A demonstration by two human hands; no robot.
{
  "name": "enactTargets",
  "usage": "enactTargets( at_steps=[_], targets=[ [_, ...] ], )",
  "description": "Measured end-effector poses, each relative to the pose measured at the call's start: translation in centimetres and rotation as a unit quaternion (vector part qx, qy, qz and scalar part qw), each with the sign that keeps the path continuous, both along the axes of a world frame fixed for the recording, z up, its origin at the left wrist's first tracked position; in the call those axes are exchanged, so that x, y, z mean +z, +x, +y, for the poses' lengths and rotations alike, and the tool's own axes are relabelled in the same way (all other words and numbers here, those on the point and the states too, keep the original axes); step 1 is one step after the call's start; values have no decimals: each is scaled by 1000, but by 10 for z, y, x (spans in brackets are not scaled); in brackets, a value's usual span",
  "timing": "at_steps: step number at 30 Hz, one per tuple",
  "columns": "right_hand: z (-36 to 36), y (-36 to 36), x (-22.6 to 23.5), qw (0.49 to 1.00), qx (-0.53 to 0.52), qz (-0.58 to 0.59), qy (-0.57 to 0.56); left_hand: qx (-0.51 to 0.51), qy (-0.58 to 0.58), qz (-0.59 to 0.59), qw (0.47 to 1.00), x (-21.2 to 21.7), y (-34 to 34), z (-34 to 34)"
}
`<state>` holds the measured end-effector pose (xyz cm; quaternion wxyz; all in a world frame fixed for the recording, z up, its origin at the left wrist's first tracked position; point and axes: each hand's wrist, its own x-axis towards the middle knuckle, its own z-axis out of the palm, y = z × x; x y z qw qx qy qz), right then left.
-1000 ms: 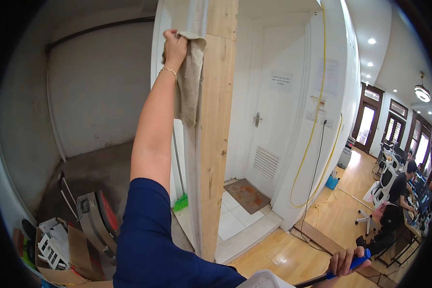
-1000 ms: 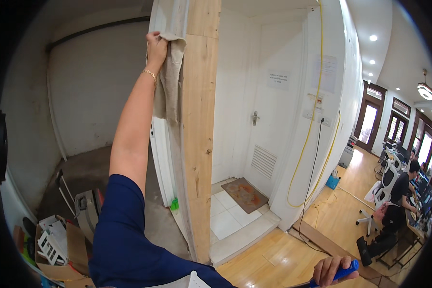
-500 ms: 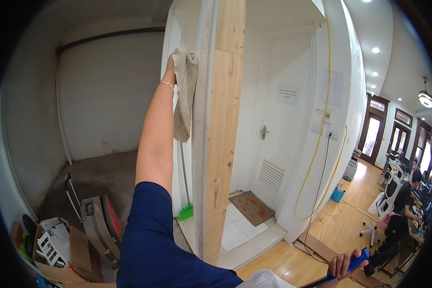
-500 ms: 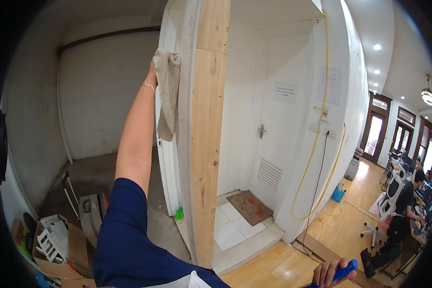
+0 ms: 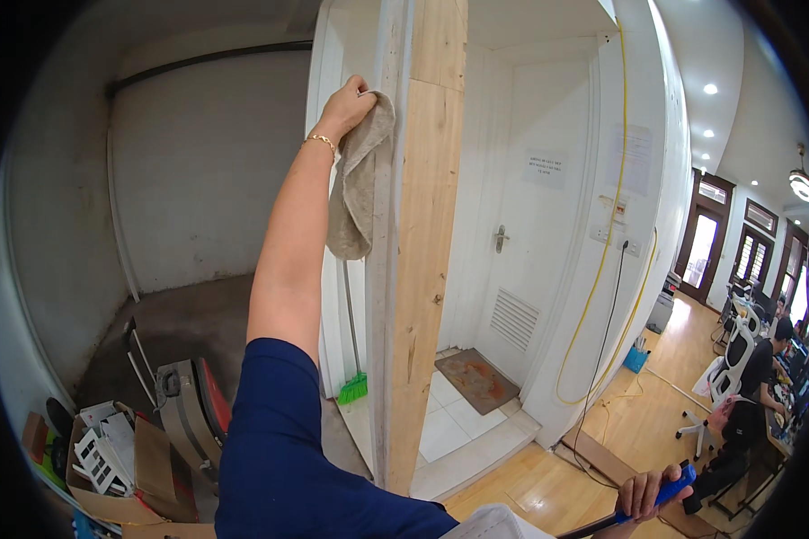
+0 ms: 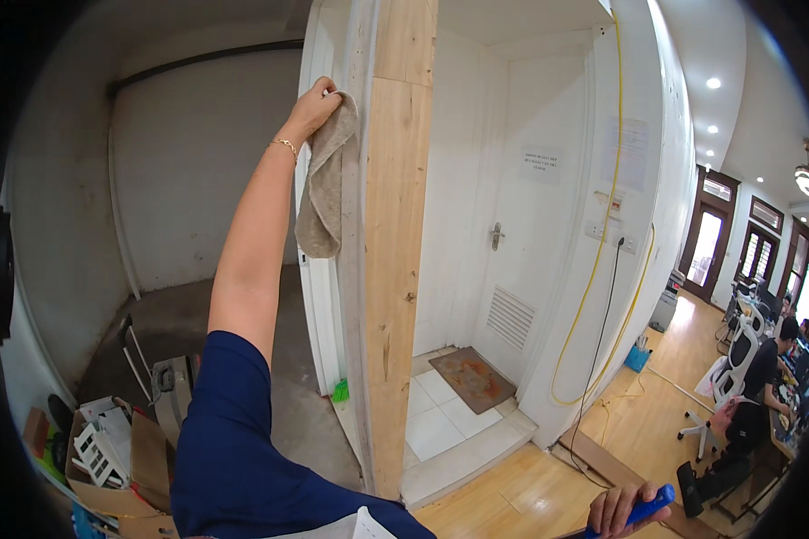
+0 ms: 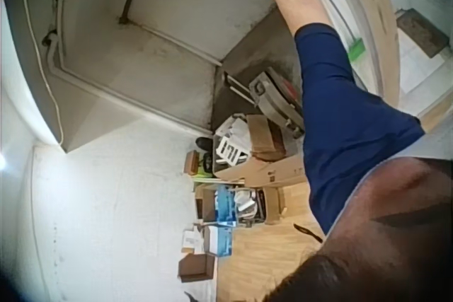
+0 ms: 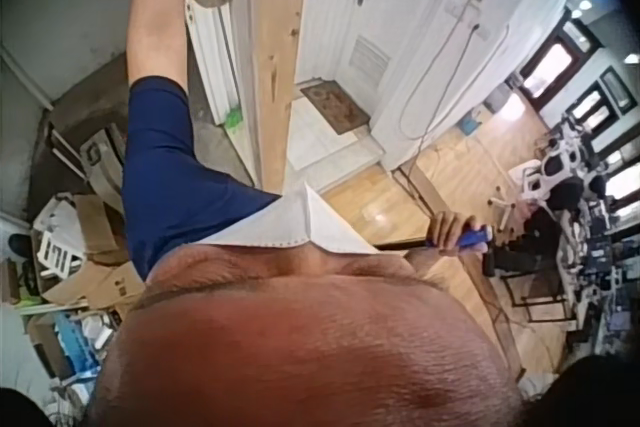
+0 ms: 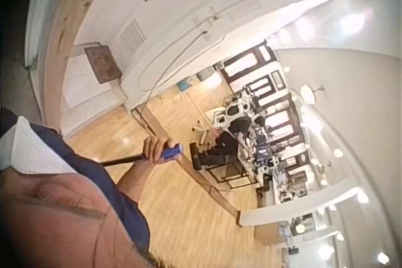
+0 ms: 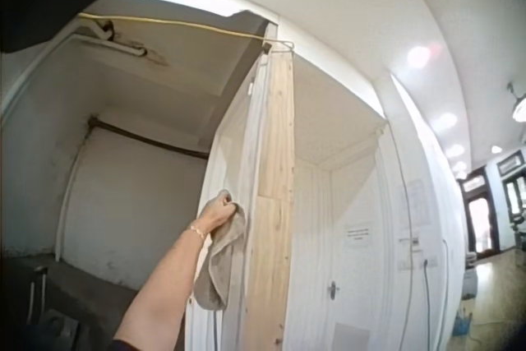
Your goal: The person cleans an office by mopping the wooden floor with a flat mop and wiping a wooden pillar with a cloth.
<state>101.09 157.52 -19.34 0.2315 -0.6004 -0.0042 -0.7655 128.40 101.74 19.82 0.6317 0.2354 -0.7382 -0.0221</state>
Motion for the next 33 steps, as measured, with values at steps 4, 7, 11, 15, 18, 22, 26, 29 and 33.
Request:
enactTargets(
  at_steps=[4,7,11,15,18,22,26,29,33],
  targets=[
    [-8,5,4,1000,2,-12,-1,-149,122,52,980,-18,1,9],
    [-12,10,6,1000,10,-12,1,-231,168,51,957,-25,12,20],
    [-12,13,6,1000,10,-16,2,-280,158,61,945,-16,21,17],
    [-11,18,7,1000,22,-8,2,-221,100,89,966,-6,16,-2],
    [-5,23,7,1000,4,-15,1,-245,89,107,960,-3,11,0],
    [7,25,5,1000,-11,-12,6,-310,129,106,936,-11,16,-3],
    [14,25,6,1000,-17,-10,6,-331,146,129,923,-22,12,-2],
    [15,25,5,1000,-18,-13,7,-325,125,220,911,-21,-4,-6],
    [12,23,6,1000,1,-5,7,-156,-55,381,910,3,10,-49]
  ],
)
